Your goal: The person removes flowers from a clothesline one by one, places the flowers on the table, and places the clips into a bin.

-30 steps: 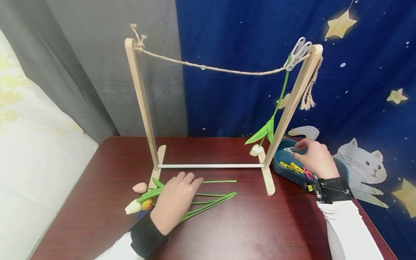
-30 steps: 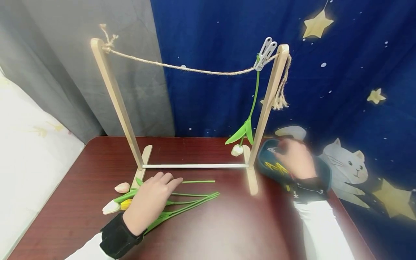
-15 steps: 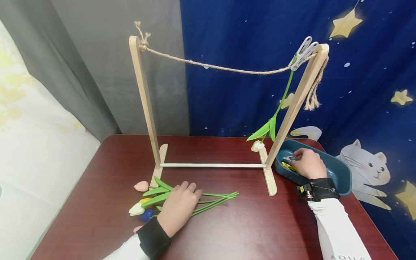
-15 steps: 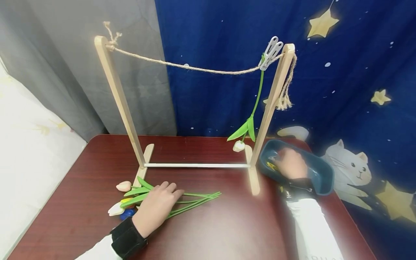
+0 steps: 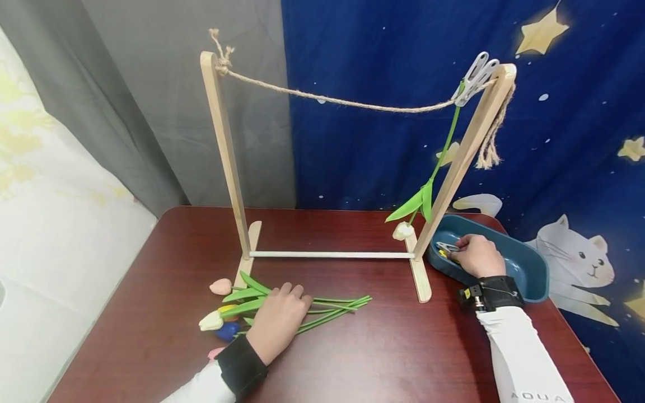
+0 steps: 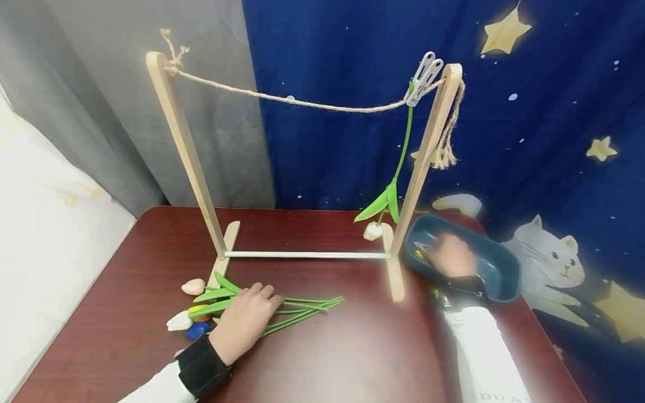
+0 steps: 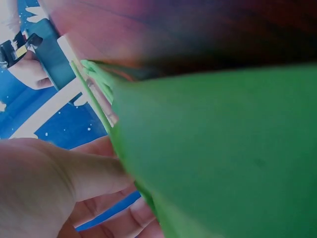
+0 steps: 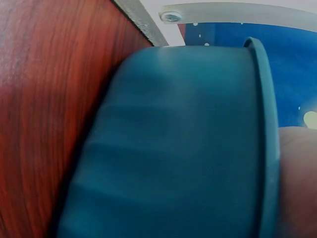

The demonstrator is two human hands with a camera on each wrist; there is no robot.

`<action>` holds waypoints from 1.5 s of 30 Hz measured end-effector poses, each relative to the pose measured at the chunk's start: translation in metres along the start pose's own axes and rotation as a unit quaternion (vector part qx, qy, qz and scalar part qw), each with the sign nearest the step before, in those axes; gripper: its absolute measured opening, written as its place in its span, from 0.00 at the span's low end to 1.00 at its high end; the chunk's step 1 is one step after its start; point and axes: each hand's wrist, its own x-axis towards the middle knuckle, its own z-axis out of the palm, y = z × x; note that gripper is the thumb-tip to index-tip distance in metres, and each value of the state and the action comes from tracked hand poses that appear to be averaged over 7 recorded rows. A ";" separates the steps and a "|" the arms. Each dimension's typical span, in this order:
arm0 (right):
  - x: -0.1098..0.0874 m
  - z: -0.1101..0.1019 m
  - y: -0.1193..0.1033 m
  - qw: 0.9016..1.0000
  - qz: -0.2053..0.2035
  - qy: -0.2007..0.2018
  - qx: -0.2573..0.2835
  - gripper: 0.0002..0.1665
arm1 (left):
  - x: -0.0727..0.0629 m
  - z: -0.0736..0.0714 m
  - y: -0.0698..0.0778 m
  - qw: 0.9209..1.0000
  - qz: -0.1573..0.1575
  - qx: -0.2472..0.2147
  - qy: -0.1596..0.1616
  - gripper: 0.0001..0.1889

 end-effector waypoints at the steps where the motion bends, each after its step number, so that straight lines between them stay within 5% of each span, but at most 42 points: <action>1: 0.001 0.001 0.002 1.000 0.000 0.000 0.000 0.22 | 0.000 0.000 0.000 1.000 0.000 0.000 -0.003 0.07; 28: -0.015 -0.016 -0.009 1.000 -0.011 -0.012 -0.002 0.33 | -0.002 0.000 0.001 0.999 -0.007 -0.024 -0.019 0.09; 37: -0.034 -0.042 -0.026 0.999 -0.032 -0.003 -0.003 0.42 | 0.003 -0.007 -0.002 0.999 -0.005 -0.032 0.001 0.09; 45: -0.054 -0.085 -0.058 0.996 -0.078 0.044 -0.012 0.39 | 0.018 -0.021 -0.005 0.997 -0.015 -0.059 0.038 0.13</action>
